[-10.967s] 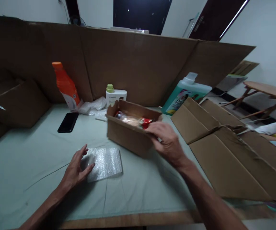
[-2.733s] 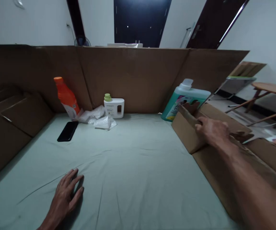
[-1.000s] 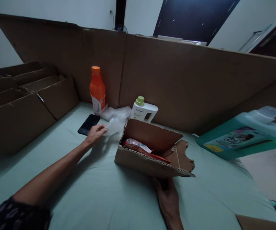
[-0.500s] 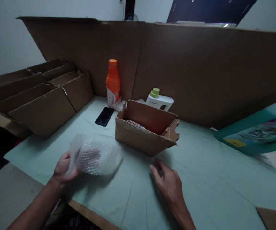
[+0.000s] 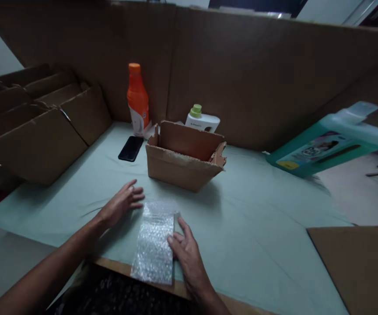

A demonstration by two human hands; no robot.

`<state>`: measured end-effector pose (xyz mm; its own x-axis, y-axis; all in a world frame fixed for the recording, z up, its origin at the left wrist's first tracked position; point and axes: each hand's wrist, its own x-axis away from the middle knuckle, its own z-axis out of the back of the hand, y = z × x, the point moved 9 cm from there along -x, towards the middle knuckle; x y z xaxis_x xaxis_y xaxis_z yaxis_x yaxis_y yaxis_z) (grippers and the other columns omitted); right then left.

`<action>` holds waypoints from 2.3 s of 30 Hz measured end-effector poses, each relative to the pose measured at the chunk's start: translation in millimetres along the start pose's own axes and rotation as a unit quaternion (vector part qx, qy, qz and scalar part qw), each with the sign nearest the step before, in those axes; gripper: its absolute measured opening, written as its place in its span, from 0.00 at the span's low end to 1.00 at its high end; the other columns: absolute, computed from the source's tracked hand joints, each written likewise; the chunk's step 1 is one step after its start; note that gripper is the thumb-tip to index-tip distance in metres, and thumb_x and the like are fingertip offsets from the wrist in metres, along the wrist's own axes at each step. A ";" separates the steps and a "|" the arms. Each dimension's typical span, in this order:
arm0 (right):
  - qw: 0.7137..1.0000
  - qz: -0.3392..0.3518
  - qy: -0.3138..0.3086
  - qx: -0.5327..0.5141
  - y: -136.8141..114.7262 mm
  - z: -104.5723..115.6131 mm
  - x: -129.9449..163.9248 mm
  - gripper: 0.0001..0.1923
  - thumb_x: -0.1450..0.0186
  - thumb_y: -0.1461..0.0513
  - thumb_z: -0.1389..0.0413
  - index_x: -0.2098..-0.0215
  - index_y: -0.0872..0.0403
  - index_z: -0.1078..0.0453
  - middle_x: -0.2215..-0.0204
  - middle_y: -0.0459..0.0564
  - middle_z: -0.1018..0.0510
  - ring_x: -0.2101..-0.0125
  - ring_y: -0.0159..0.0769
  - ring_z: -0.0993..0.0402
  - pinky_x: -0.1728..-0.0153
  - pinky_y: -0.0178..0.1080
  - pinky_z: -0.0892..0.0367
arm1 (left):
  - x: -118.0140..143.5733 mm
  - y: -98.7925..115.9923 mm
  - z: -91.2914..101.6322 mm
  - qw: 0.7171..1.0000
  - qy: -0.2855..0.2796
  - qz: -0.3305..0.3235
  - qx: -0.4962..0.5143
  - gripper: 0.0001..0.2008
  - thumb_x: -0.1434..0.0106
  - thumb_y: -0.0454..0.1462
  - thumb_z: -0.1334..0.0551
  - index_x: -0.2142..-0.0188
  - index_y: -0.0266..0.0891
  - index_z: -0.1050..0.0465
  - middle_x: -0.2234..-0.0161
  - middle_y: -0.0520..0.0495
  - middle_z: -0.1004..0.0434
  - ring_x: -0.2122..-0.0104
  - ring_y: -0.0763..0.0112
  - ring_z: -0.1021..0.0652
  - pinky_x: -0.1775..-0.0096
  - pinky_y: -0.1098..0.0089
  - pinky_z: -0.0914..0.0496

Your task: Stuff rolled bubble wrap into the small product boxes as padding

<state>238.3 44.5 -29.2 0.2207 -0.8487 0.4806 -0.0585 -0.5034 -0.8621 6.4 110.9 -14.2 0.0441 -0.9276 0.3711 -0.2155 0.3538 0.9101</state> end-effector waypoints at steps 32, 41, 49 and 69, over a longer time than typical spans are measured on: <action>0.985 -0.043 -0.099 -0.134 9.0 -4.7 44.7 0.27 0.35 0.46 0.39 0.43 0.50 0.31 0.64 0.53 0.20 0.69 0.36 0.23 0.73 0.35 0.30 | 97.3 -0.2 -39.6 0.882 -0.103 -0.242 -0.390 0.23 0.33 0.35 0.43 0.39 0.47 0.32 0.59 0.44 0.20 0.58 0.61 0.22 0.53 0.57 0.27; 0.768 0.418 0.036 0.484 -58.4 -20.8 59.6 0.17 0.33 0.64 0.43 0.46 0.51 0.27 0.51 0.57 0.19 0.52 0.49 0.25 0.53 0.52 0.29 | 45.5 -19.2 -41.8 0.828 -0.063 -0.215 -0.514 0.31 0.36 0.36 0.39 0.34 0.42 0.40 0.66 0.48 0.22 0.66 0.62 0.25 0.57 0.59 0.30; 0.697 0.432 -0.007 0.573 -52.7 -45.3 28.4 0.13 0.29 0.68 0.49 0.52 0.53 0.24 0.56 0.55 0.17 0.55 0.44 0.24 0.56 0.47 0.32 | 90.8 15.9 -51.3 0.791 -0.077 -0.372 -0.479 0.31 0.34 0.39 0.37 0.34 0.45 0.43 0.44 0.38 0.28 0.47 0.54 0.28 0.47 0.53 0.32; 0.760 0.378 -0.058 0.525 -54.7 -38.5 17.9 0.13 0.29 0.64 0.46 0.46 0.54 0.28 0.60 0.50 0.16 0.62 0.39 0.23 0.58 0.43 0.31 | 97.2 5.6 -55.0 0.793 -0.078 -0.380 -0.469 0.27 0.33 0.30 0.42 0.36 0.41 0.40 0.54 0.43 0.23 0.52 0.59 0.28 0.48 0.54 0.32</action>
<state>208.0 50.6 32.8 0.5991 -0.7800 -0.1810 0.5842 0.5804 -0.5674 63.2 29.4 37.1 -0.3228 -0.8936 -0.3118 0.6397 -0.4488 0.6239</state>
